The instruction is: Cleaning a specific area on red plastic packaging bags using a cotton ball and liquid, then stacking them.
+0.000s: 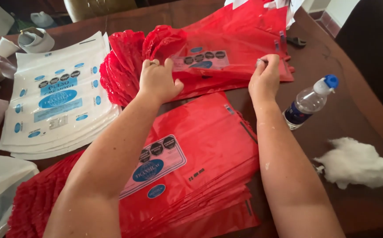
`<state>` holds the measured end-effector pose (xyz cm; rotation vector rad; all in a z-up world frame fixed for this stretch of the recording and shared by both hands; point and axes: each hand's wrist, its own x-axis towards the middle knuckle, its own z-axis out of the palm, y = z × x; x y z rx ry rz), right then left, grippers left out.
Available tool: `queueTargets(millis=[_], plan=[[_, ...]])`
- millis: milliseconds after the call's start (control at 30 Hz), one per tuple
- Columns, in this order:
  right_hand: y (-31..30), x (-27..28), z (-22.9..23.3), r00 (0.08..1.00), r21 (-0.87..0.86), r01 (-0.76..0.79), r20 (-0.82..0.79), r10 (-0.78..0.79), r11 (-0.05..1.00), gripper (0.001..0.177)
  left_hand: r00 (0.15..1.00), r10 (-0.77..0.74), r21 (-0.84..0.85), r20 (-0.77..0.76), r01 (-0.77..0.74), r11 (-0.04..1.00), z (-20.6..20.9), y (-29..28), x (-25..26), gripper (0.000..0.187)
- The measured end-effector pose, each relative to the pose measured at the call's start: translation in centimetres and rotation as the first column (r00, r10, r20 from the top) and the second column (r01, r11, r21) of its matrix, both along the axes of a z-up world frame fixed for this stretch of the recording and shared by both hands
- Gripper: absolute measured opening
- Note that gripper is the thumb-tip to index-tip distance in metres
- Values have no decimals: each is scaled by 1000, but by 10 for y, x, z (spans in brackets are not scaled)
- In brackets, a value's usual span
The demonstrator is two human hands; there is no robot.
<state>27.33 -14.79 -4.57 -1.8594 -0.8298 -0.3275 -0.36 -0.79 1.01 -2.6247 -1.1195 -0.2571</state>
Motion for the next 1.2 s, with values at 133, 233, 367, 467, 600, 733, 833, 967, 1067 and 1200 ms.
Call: queueTargets(millis=[133,233,367,467,600,733,833,967,1067,1200], plan=[[-2,-13,4,920,13,-212,-335,204,977,4,933,-307,345,189,230,910,-36,26,15,29],[0,-5,-10,966,-156,-187,-209,153,970,6,850,-503,462,153,389,797,-57,33,37,15],[9,17,-29,935,-208,-229,-320,155,951,9,987,-155,-292,-39,137,946,-61,27,45,38],[7,11,-22,942,-198,-209,-303,143,958,10,987,13,-353,-158,-69,933,-76,38,53,53],[8,1,-17,941,-81,-233,-271,203,969,9,985,100,-304,-140,-139,943,-65,24,49,58],[29,24,-46,950,74,-271,-138,279,960,10,985,-146,-69,89,152,986,-66,9,27,49],[33,14,-35,858,232,-291,-367,360,928,11,884,-402,233,237,350,908,-61,-36,-12,34],[24,-15,5,606,510,-249,-581,543,823,16,903,-400,-40,158,411,911,-29,-135,-88,26],[-9,-63,65,552,514,-295,-596,583,805,10,917,-367,-395,157,399,828,-4,-207,-139,29],[-52,-129,135,595,396,-540,-445,669,743,11,845,-458,-387,276,534,752,-34,-252,-178,65]])
